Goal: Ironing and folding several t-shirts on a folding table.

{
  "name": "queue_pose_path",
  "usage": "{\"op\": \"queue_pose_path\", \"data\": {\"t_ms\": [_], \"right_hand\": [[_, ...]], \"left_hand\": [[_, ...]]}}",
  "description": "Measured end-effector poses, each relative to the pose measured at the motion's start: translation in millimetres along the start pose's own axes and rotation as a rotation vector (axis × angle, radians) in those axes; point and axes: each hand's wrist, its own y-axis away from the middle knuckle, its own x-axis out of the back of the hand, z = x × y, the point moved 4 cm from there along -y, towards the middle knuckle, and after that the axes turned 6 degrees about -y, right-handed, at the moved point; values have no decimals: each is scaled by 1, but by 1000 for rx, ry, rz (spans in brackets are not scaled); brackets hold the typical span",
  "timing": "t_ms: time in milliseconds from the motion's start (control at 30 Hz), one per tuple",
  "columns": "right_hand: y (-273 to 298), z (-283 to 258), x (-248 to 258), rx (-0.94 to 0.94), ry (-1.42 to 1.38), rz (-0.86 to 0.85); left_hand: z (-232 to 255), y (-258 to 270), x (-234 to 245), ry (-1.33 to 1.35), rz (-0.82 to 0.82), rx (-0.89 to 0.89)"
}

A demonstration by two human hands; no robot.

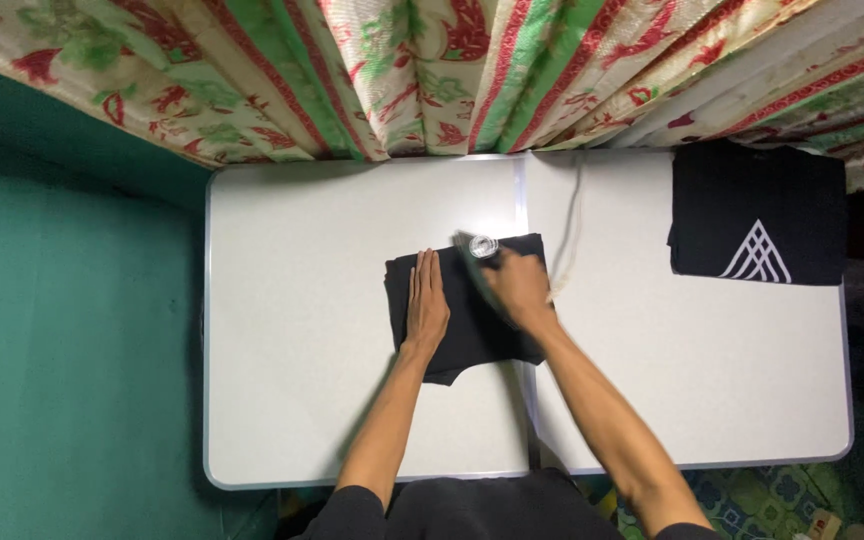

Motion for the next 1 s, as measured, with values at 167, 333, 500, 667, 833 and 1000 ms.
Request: {"op": "queue_pose_path", "data": {"t_ms": [167,333,500,667,833,1000], "right_hand": [[2,8,-23,116,56,-4],[-12,57,15,-29,-52,61],[-21,91,62,-160,-100,83],[-9,74,44,-97,-114,124],[3,46,-7,11,-99,36],[-1,63,-6,46,-1,17]], "left_hand": [[-5,-1,34,374,-9,57],[-16,6,30,353,80,111],[-37,-1,28,248,-100,244],[-4,-10,41,255,24,132],[44,-8,31,381,68,-37],[4,6,45,342,-60,67]]}}
